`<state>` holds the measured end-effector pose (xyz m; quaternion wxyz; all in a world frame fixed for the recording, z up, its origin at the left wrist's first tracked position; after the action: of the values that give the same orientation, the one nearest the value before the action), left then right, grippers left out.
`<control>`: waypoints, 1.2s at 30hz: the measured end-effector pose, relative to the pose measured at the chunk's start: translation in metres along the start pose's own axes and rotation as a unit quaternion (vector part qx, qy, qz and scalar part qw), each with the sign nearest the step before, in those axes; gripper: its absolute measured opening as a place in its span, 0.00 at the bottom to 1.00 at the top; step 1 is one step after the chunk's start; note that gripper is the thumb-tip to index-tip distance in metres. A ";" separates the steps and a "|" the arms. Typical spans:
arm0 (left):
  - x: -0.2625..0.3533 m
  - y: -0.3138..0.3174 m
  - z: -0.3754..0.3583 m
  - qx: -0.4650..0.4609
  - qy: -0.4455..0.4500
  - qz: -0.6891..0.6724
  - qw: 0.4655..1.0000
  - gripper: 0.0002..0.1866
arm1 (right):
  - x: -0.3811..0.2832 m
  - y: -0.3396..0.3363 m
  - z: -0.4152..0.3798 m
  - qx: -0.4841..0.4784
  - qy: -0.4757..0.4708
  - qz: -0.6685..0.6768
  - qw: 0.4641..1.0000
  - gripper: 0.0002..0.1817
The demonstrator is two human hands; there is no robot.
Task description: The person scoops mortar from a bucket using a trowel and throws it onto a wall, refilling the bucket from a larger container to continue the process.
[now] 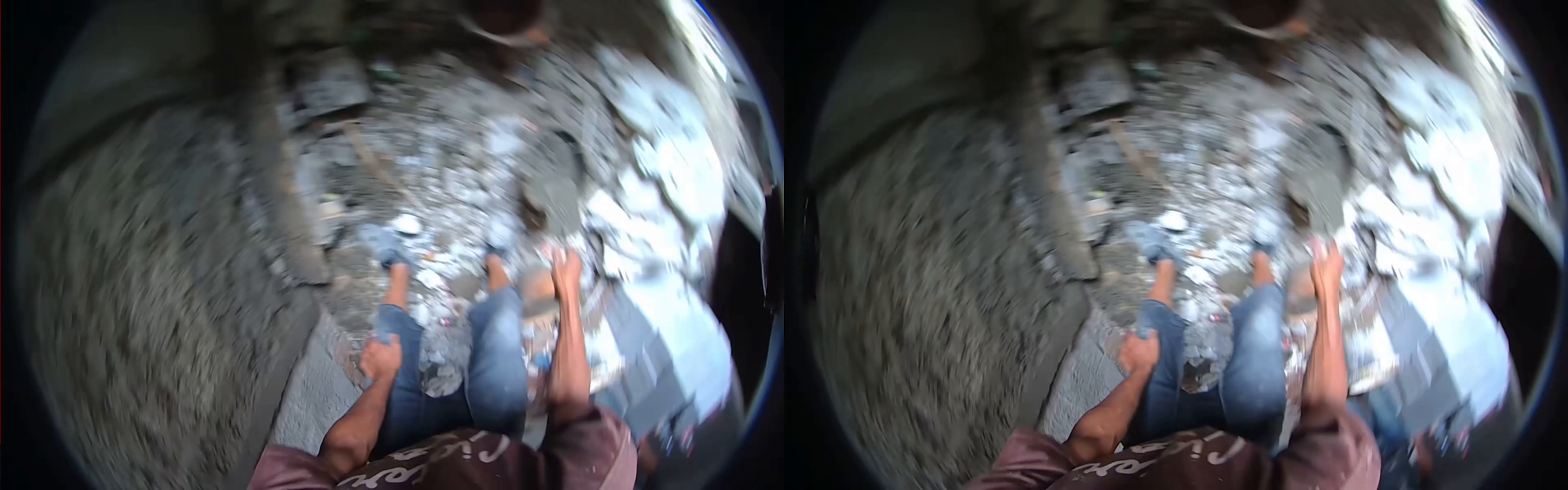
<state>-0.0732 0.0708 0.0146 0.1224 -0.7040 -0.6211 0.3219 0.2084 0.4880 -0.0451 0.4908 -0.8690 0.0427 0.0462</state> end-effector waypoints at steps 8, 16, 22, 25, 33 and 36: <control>0.041 0.020 -0.026 0.067 0.074 0.028 0.995 0.30 | 0.060 0.166 0.205 -0.156 -0.077 -0.124 0.977 0.22; 0.052 0.025 -0.030 0.058 0.048 0.055 0.996 0.29 | 0.126 0.144 0.113 -0.104 -0.080 0.154 0.979 0.26; 0.050 0.002 -0.025 0.037 0.054 0.036 0.997 0.31 | 0.095 0.133 0.077 -0.174 -0.012 0.304 0.937 0.14; 0.032 0.000 -0.012 0.050 0.069 0.024 0.996 0.32 | 0.058 0.088 0.043 -0.148 0.001 0.367 0.918 0.12; -0.014 -0.022 0.024 0.011 0.044 -0.066 0.997 0.32 | -0.102 0.044 -0.007 0.072 0.030 0.398 0.914 0.12; -0.033 -0.035 0.034 -0.011 0.028 -0.094 0.995 0.31 | -0.239 0.072 -0.035 0.320 -0.080 0.259 0.908 0.07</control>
<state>-0.1225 0.0386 0.0184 0.1618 -0.6525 -0.6845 0.2821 -0.0363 0.4277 -0.0589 0.7151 -0.6169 0.2398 0.2249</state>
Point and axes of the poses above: each hand's wrist, its own z-axis towards the middle knuckle, its own y-axis out of the palm, x = y × z, the point moved 8 cm from there along z, towards the middle knuckle, and after that the axes turned 14 degrees about -z, right-handed, at the moved point
